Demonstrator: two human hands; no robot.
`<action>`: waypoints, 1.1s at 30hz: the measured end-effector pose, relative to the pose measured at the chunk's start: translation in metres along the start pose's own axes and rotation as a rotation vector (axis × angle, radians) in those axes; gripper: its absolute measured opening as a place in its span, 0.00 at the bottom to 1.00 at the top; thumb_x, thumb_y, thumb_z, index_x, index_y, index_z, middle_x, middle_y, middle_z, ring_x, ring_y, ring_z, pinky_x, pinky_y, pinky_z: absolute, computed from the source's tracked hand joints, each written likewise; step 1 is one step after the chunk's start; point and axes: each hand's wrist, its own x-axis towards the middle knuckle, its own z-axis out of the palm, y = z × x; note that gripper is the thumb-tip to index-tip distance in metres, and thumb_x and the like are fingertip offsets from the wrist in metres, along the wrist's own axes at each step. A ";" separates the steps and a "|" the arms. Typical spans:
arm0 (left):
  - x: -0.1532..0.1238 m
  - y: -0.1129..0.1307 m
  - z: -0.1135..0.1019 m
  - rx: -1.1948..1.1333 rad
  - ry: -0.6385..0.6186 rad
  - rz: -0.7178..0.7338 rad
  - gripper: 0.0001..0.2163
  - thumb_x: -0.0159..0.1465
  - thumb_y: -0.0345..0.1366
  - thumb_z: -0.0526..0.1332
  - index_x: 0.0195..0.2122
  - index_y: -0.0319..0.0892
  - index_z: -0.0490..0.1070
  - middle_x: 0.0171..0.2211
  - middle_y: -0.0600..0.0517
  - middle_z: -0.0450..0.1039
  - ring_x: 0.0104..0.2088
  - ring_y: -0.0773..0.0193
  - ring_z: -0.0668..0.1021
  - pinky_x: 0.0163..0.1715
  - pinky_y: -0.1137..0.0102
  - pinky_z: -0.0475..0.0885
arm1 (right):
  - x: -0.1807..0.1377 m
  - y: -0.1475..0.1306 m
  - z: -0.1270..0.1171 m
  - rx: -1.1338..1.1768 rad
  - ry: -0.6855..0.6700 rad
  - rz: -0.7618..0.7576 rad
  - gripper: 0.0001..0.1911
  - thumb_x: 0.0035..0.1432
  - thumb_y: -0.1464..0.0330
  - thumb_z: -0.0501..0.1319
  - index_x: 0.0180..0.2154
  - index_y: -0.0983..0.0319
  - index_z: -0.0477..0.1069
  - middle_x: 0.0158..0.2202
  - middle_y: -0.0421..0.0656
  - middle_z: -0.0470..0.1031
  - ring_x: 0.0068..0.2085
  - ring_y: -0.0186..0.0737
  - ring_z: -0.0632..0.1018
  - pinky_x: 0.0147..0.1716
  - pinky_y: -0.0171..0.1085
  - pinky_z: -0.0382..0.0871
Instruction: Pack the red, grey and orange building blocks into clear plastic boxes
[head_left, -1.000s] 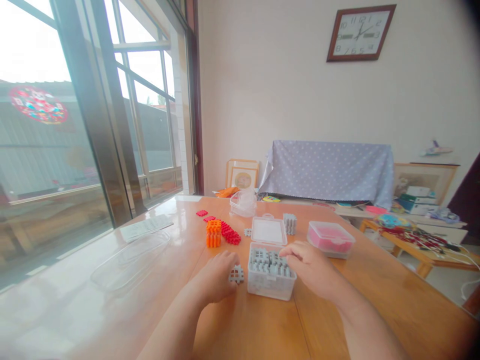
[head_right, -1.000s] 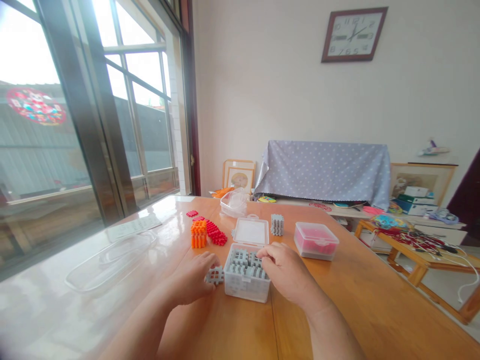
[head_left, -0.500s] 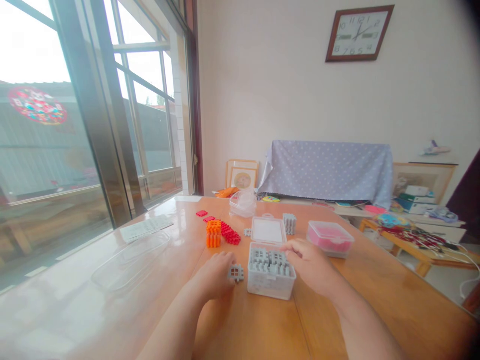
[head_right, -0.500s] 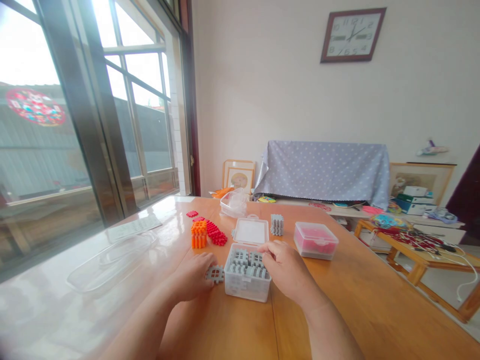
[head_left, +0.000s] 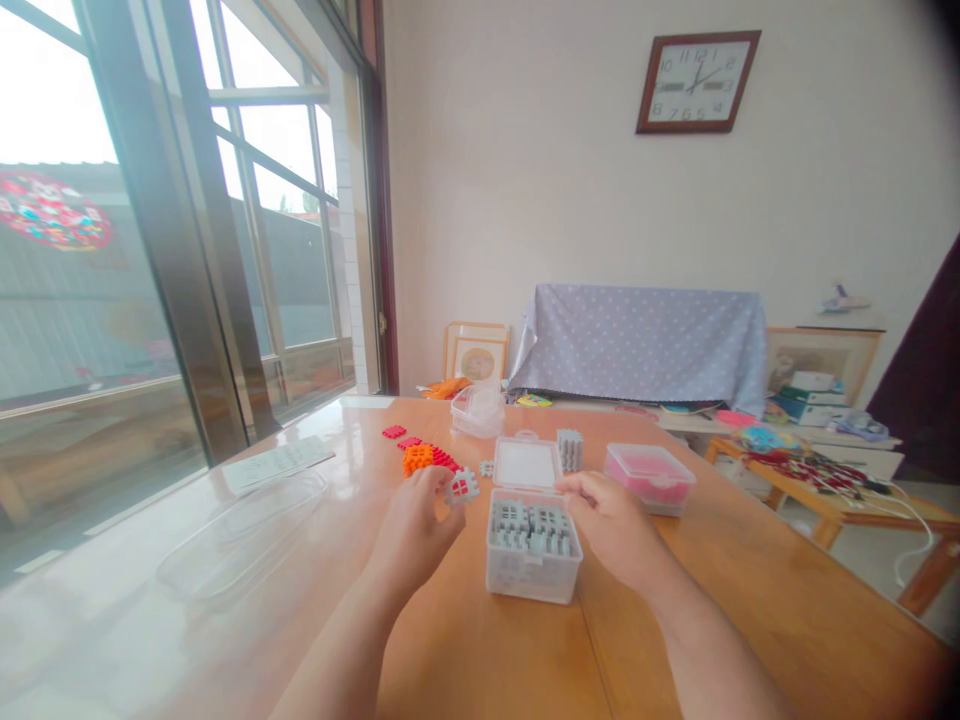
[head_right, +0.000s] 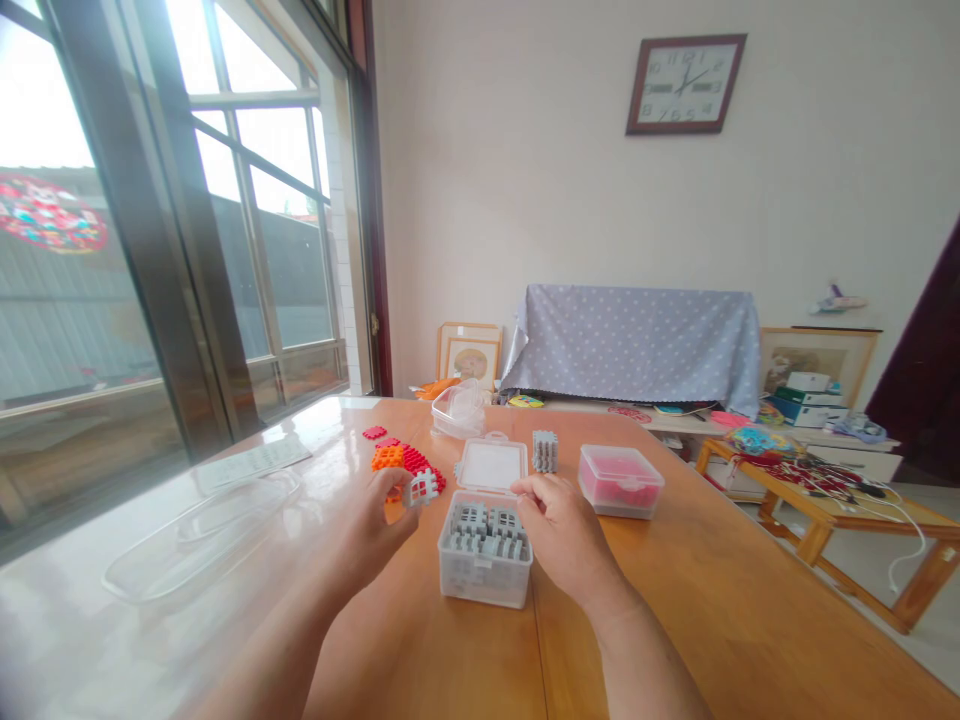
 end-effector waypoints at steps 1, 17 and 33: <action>-0.001 0.006 0.000 -0.045 0.011 0.033 0.09 0.64 0.35 0.59 0.45 0.46 0.68 0.44 0.49 0.75 0.46 0.57 0.75 0.47 0.63 0.70 | 0.000 -0.001 0.001 0.001 0.007 -0.004 0.13 0.62 0.66 0.55 0.41 0.58 0.78 0.43 0.43 0.80 0.47 0.45 0.77 0.48 0.42 0.69; -0.009 0.044 0.013 -0.177 -0.105 0.203 0.19 0.60 0.31 0.62 0.53 0.48 0.68 0.52 0.48 0.73 0.54 0.52 0.73 0.55 0.56 0.68 | -0.009 -0.033 0.027 0.198 -0.080 0.029 0.23 0.62 0.58 0.60 0.57 0.57 0.72 0.46 0.46 0.79 0.46 0.45 0.78 0.48 0.43 0.71; -0.010 0.040 0.018 -0.154 -0.090 0.169 0.11 0.66 0.33 0.57 0.48 0.49 0.71 0.48 0.49 0.75 0.51 0.54 0.73 0.53 0.58 0.69 | 0.003 0.012 0.028 0.363 0.030 0.257 0.18 0.58 0.61 0.62 0.47 0.62 0.71 0.31 0.40 0.77 0.33 0.41 0.78 0.37 0.40 0.71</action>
